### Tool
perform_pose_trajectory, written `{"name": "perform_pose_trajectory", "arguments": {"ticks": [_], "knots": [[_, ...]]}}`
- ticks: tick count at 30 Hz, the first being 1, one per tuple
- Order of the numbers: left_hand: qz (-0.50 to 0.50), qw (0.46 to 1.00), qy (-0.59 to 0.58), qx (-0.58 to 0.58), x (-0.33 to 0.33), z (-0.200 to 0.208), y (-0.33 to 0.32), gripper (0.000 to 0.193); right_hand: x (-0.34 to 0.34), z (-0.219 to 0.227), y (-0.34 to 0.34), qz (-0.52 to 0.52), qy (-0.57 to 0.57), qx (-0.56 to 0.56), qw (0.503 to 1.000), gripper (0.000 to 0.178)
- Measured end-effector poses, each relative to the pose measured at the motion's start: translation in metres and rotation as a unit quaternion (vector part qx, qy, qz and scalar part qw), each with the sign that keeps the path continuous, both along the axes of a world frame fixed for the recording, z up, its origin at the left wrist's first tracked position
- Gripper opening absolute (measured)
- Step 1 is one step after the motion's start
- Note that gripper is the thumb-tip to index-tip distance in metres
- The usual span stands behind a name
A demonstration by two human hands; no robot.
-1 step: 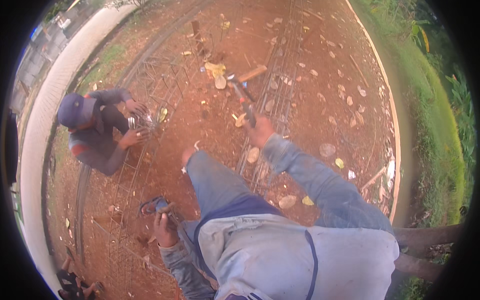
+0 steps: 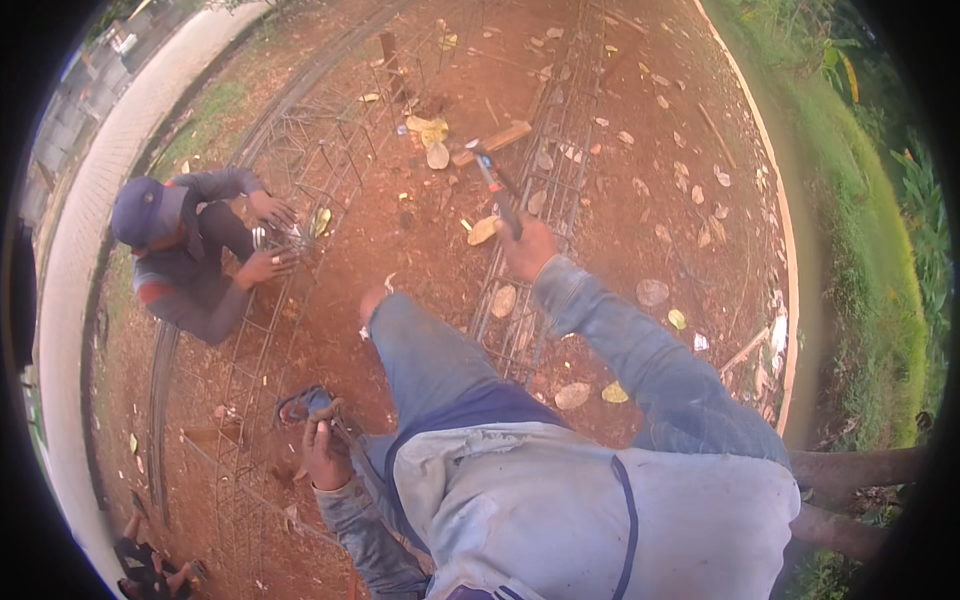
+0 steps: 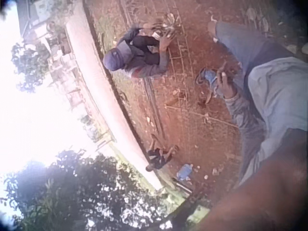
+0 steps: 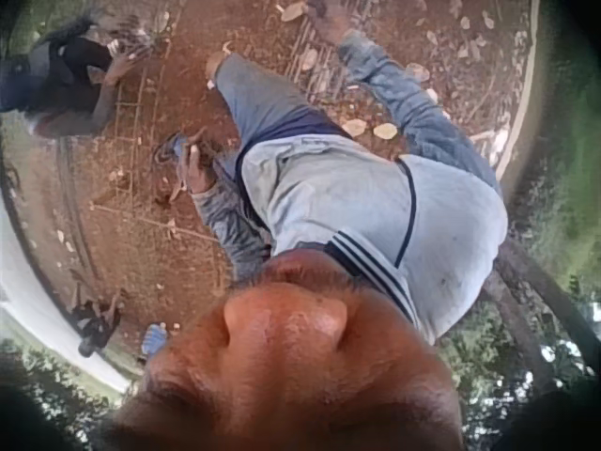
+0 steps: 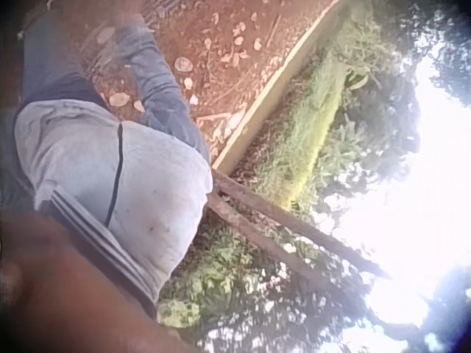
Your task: The person assembles a rebar cage by tying intersecting steel bars together with wire. They use pliers to twist and secure the wire at multiple junction points on the grid structure.
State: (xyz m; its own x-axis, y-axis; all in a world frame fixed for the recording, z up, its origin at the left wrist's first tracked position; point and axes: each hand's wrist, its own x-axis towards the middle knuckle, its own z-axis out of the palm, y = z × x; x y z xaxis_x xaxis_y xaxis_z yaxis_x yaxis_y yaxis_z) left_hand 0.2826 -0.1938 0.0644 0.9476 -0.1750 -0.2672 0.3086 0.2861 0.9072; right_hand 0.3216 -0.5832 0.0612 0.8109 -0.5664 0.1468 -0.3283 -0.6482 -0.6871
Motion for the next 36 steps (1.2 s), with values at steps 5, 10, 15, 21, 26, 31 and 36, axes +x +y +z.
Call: {"name": "perform_pose_trajectory", "arguments": {"ticks": [5, 10, 15, 21, 26, 31, 36], "knots": [[0.027, 0.997, 0.01, -0.069, 0.002, -0.012, 0.01, 0.025, -0.022, -0.046, -0.047, -0.071, 0.191, -0.135, 0.97, 0.034], [0.051, 0.993, -0.004, -0.103, 0.012, -0.017, 0.01, 0.023, -0.025, -0.117, -0.069, -0.069, 0.271, -0.147, 0.949, 0.038], [0.045, 0.991, -0.01, -0.122, 0.013, -0.019, 0.01, 0.021, -0.016, -0.115, -0.066, -0.032, 0.339, -0.149, 0.929, 0.033], [0.081, 0.993, 0.029, -0.077, 0.013, -0.017, -0.009, 0.02, 0.024, -0.029, 0.021, 0.147, 0.112, -0.056, 0.981, 0.041], [-0.044, 0.995, 0.002, -0.09, 0.017, -0.009, -0.033, 0.019, 0.017, 0.003, 0.145, 0.574, 0.061, 0.178, 0.797, 0.05], [-0.073, 0.996, -0.031, -0.032, 0.021, 0.021, -0.03, 0.019, 0.019, 0.023, 0.187, 0.584, 0.117, 0.191, 0.78, 0.042], [-0.12, 0.981, -0.096, 0.119, 0.021, 0.02, -0.02, 0.022, 0.03, 0.02, 0.191, 0.612, 0.14, 0.102, 0.771, 0.028]]}}
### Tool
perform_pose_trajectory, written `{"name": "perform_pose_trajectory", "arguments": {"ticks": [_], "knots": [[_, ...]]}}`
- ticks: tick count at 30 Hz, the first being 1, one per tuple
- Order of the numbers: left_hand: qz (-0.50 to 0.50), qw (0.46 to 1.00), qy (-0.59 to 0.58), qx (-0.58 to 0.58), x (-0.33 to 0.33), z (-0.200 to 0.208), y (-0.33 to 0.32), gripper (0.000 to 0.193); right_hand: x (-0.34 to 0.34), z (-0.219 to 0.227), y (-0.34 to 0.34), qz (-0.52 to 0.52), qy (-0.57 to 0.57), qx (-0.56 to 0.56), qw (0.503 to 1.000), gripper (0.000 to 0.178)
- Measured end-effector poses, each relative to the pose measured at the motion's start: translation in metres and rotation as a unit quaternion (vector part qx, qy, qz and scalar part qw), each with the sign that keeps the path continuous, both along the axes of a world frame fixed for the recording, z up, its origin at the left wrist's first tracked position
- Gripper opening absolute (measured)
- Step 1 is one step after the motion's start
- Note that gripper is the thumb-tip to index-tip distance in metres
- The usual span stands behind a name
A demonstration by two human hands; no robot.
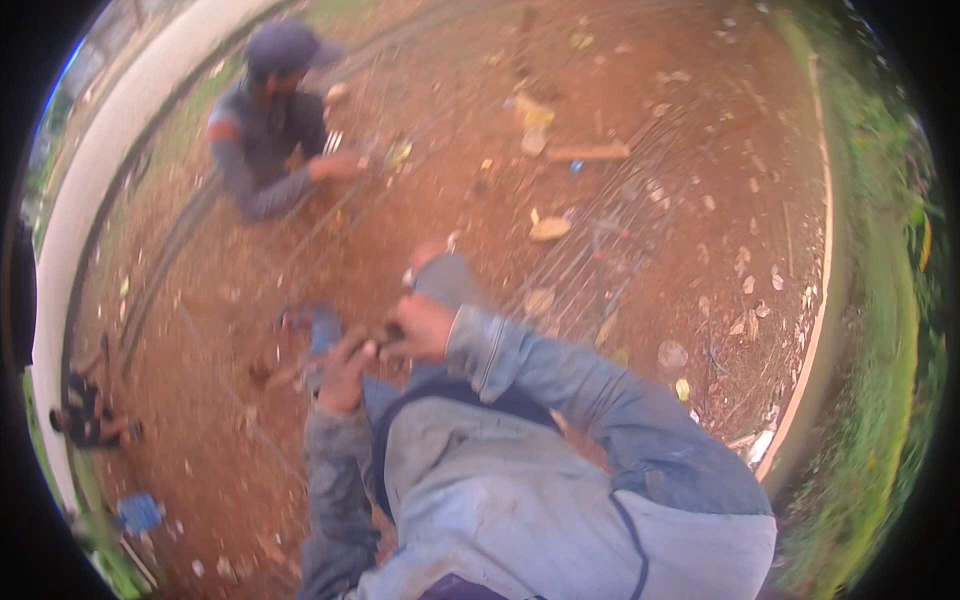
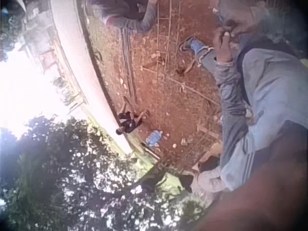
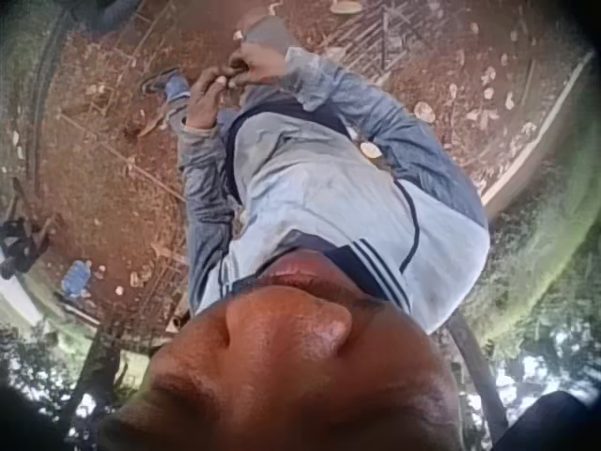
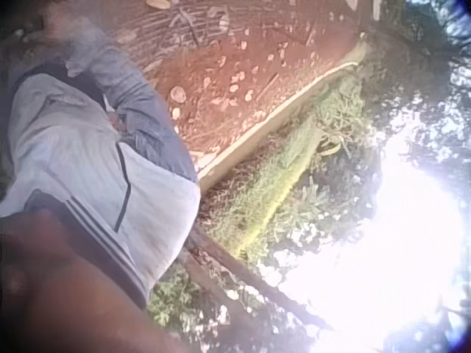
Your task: The person assembles a rebar cage by tying intersecting steel bars together with wire. They use pliers to twist and secure the wire at multiple junction points on the grid structure.
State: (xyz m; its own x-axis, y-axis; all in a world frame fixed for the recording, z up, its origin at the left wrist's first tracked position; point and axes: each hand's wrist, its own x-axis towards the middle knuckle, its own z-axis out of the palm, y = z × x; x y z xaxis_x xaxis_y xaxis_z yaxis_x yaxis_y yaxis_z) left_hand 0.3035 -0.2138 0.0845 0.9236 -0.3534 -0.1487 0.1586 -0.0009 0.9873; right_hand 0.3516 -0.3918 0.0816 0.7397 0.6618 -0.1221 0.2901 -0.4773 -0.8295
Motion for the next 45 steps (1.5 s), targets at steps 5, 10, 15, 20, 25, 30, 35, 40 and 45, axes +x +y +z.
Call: {"name": "perform_pose_trajectory", "arguments": {"ticks": [5, 10, 15, 20, 25, 30, 35, 40, 45], "knots": [[0.035, 0.996, -0.08, 0.031, 0.005, -0.025, 0.015, 0.022, 0.0, -0.006, 0.007, 0.003, 0.105, 0.055, 0.993, 0.019], [0.171, 0.967, 0.057, -0.178, -0.002, -0.033, 0.02, 0.024, 0.0, -0.018, 0.01, -0.144, 0.269, 0.194, 0.932, 0.016], [0.352, 0.89, 0.011, -0.29, -0.003, -0.039, 0.004, 0.024, -0.007, -0.048, 0.025, -0.289, 0.336, 0.389, 0.807, 0.023], [0.304, 0.94, 0.001, -0.153, -0.011, -0.036, 0.014, 0.024, -0.013, -0.054, 0.013, -0.129, 0.359, 0.161, 0.91, 0.029], [0.145, 0.989, 0.019, -0.028, -0.014, -0.028, 0.011, 0.023, -0.002, -0.045, 0.017, 0.12, 0.139, 0.067, 0.981, 0.034], [0.194, 0.956, 0.129, -0.179, -0.009, -0.035, 0.016, 0.023, -0.003, -0.046, 0.043, 0.151, 0.233, 0.026, 0.96, 0.029], [0.31, 0.892, 0.159, -0.287, -0.017, -0.046, 0.024, 0.023, -0.012, -0.048, 0.037, 0.013, 0.312, 0.078, 0.947, 0.024], [0.372, 0.819, 0.097, -0.425, -0.017, -0.051, 0.02, 0.024, -0.012, -0.058, 0.03, -0.206, 0.376, 0.319, 0.845, 0.022], [0.464, 0.716, 0.113, -0.509, -0.016, -0.045, 0.024, 0.022, -0.02, -0.068, 0.032, -0.253, 0.515, 0.477, 0.666, 0.023]]}}
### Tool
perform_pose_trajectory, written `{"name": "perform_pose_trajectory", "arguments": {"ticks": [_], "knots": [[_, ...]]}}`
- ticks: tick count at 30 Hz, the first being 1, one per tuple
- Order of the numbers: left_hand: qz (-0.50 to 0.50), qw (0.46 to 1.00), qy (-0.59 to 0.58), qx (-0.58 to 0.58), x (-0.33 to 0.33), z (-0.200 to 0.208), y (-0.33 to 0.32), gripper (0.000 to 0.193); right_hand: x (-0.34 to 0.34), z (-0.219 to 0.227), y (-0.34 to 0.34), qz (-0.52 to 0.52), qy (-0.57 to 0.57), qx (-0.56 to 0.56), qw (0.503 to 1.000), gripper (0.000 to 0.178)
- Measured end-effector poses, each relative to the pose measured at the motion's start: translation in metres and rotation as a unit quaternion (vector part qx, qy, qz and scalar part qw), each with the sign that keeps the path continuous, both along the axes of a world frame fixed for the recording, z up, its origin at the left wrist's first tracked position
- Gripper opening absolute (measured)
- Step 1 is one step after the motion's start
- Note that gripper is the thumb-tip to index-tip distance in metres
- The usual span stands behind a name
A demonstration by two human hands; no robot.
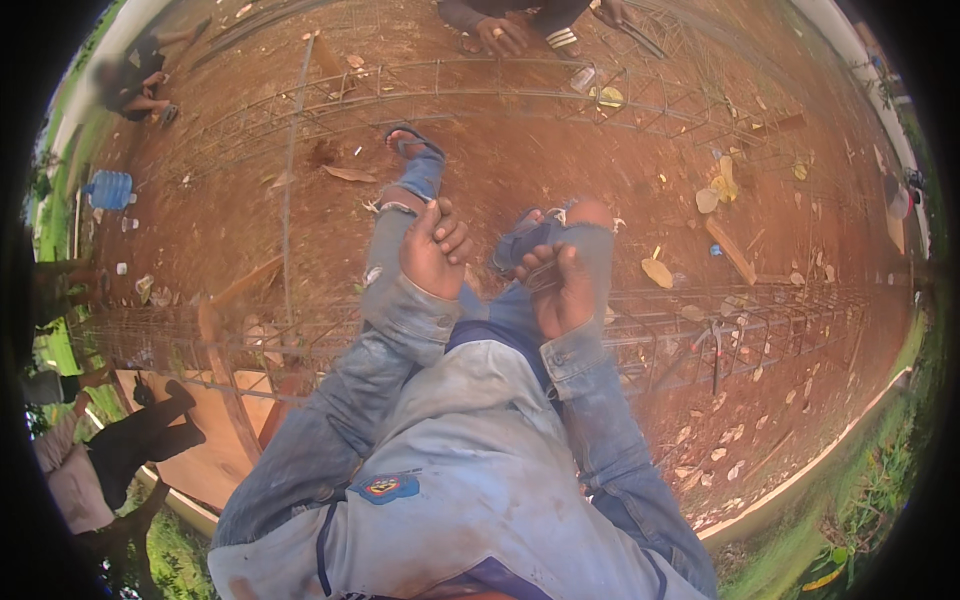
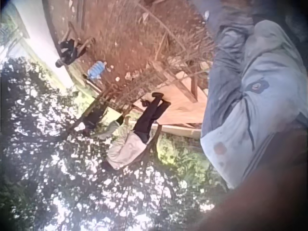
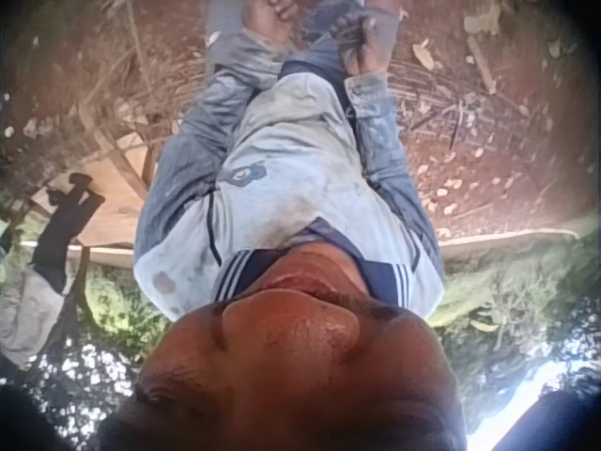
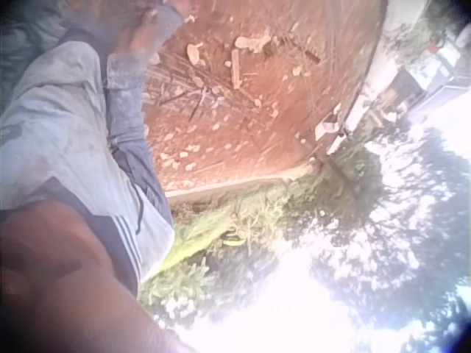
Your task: The person assembles a rebar cage by tying intersecting steel bars together with wire. They use pliers to twist and secure the wire at multiple junction points on the grid structure.
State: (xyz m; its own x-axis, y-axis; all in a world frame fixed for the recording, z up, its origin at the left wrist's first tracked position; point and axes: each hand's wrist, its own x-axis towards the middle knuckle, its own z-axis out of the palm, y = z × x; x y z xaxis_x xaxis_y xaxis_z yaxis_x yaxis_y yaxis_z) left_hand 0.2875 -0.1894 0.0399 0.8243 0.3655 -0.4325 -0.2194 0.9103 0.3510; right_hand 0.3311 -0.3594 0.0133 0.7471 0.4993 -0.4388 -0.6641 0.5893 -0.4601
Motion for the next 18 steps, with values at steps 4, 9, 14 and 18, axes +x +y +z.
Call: {"name": "perform_pose_trajectory", "arguments": {"ticks": [4, 9, 14, 18], "knots": [[0.016, 0.994, 0.066, 0.091, -0.005, 0.007, 0.007, 0.017, -0.002, 0.021, 0.008, -0.042, -0.011, -0.24, 0.97, 0.042], [0.019, 0.991, 0.067, 0.118, -0.013, 0.013, 0.008, 0.015, 0.0, 0.075, 0.023, -0.011, -0.571, -0.414, 0.709, 0.052], [0.054, 0.998, -0.033, 0.029, -0.006, 0.018, 0.014, 0.015, -0.022, 0.074, 0.052, 0.226, -0.686, -0.436, 0.537, 0.023], [0.091, 0.993, 0.021, 0.077, -0.013, 0.022, 0.012, 0.016, -0.037, 0.062, 0.051, 0.167, -0.672, -0.424, 0.584, 0.017]]}}
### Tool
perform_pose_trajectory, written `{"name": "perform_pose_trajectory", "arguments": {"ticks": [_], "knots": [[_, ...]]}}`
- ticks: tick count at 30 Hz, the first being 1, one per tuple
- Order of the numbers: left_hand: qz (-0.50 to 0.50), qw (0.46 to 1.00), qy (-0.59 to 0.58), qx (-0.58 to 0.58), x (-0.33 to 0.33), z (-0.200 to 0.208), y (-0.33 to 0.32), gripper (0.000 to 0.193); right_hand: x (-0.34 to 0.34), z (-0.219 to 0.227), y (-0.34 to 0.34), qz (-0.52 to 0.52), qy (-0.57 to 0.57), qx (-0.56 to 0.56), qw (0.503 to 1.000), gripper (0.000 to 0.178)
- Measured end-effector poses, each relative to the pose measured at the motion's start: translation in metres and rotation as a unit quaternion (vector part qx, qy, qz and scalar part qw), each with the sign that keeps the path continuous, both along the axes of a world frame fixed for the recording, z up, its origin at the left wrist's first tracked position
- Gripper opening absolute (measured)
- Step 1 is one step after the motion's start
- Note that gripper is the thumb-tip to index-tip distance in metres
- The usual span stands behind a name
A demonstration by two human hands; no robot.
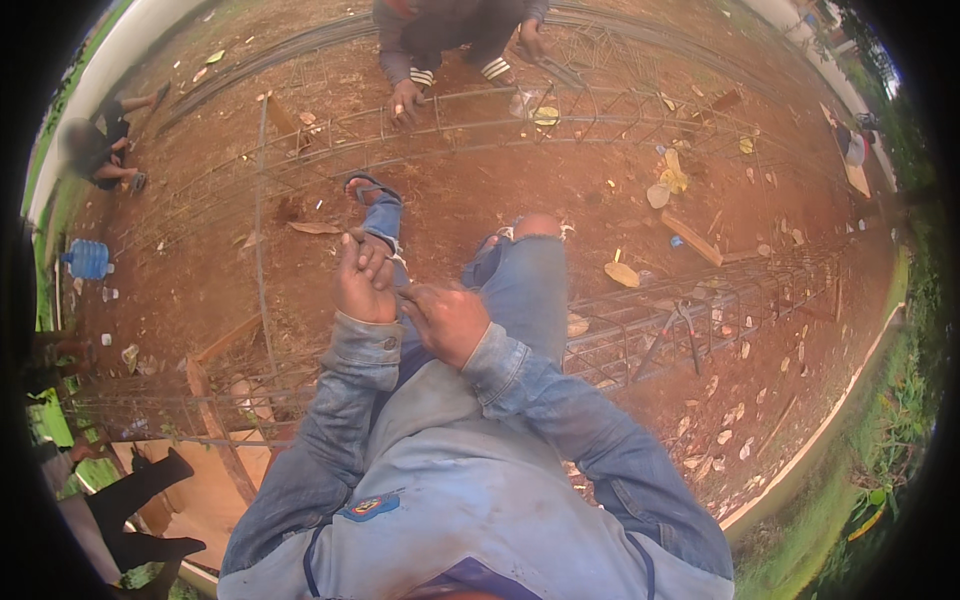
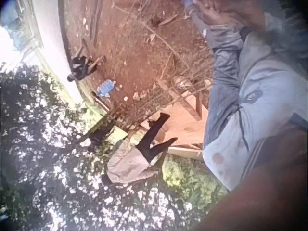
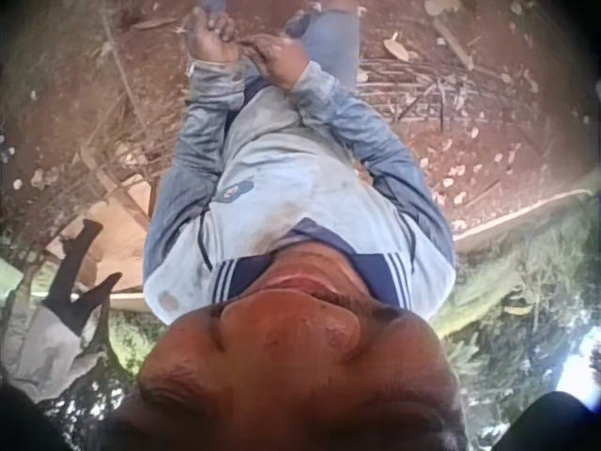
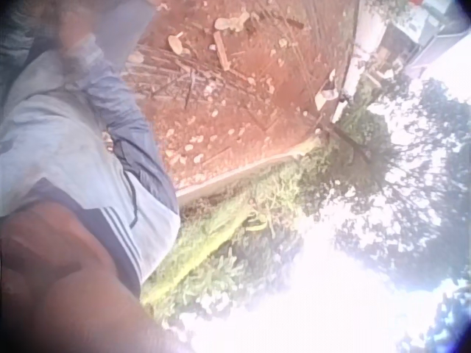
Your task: The person assembles a rebar cage by tying intersecting steel bars together with wire. They use pliers to twist and secure the wire at multiple junction points on the grid structure.
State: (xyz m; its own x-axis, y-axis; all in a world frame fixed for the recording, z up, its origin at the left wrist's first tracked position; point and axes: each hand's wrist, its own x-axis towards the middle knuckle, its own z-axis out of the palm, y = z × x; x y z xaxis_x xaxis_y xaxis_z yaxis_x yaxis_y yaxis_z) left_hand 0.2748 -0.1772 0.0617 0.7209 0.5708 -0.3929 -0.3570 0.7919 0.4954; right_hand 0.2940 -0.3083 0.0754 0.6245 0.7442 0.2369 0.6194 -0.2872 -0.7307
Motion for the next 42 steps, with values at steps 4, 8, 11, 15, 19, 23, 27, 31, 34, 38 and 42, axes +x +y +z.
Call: {"name": "perform_pose_trajectory", "arguments": {"ticks": [4, 8, 11, 15, 19, 23, 27, 31, 34, 38, 42], "knots": [[0.018, 0.996, 0.0, 0.086, -0.004, 0.006, -0.012, 0.017, -0.002, 0.004, -0.007, -0.008, 0.186, -0.021, 0.982, 0.02], [0.0, 0.994, -0.022, 0.11, -0.003, 0.008, -0.018, 0.018, 0.003, 0.005, -0.012, -0.021, 0.346, 0.019, 0.938, 0.023], [-0.009, 0.997, -0.017, 0.077, 0.0, 0.004, -0.013, 0.019, 0.002, -0.002, -0.013, -0.019, 0.335, 0.04, 0.941, 0.024], [-0.015, 1.0, 0.009, 0.022, -0.001, -0.001, -0.001, 0.019, -0.004, -0.015, -0.003, -0.02, 0.302, 0.076, 0.95, 0.024], [-0.032, 0.998, -0.008, 0.053, -0.007, 0.006, 0.009, 0.021, -0.004, -0.022, 0.009, -0.002, 0.356, 0.063, 0.932, 0.022], [-0.008, 0.977, -0.027, 0.21, -0.003, 0.019, 0.011, 0.02, 0.006, -0.014, 0.012, 0.037, 0.453, 0.077, 0.888, 0.024], [0.04, 0.965, -0.016, 0.26, 0.009, 0.029, 0.012, 0.021, 0.022, 0.004, 0.011, 0.035, 0.366, 0.088, 0.926, 0.025], [0.043, 0.955, -0.004, 0.293, 0.016, 0.035, 0.021, 0.022, 0.033, 0.018, 0.01, 0.024, 0.314, 0.134, 0.94, 0.023], [0.027, 0.946, -0.006, 0.322, 0.016, 0.037, 0.03, 0.022, 0.035, 0.022, 0.012, 0.022, 0.342, 0.117, 0.932, 0.021], [0.012, 0.95, -0.026, 0.31, 0.014, 0.035, 0.036, 0.021, 0.036, 0.02, 0.018, 0.034, 0.324, 0.147, 0.934, 0.024], [-0.001, 0.957, -0.05, 0.285, 0.014, 0.033, 0.038, 0.019, 0.037, 0.014, 0.021, 0.038, 0.334, 0.107, 0.936, 0.024]]}}
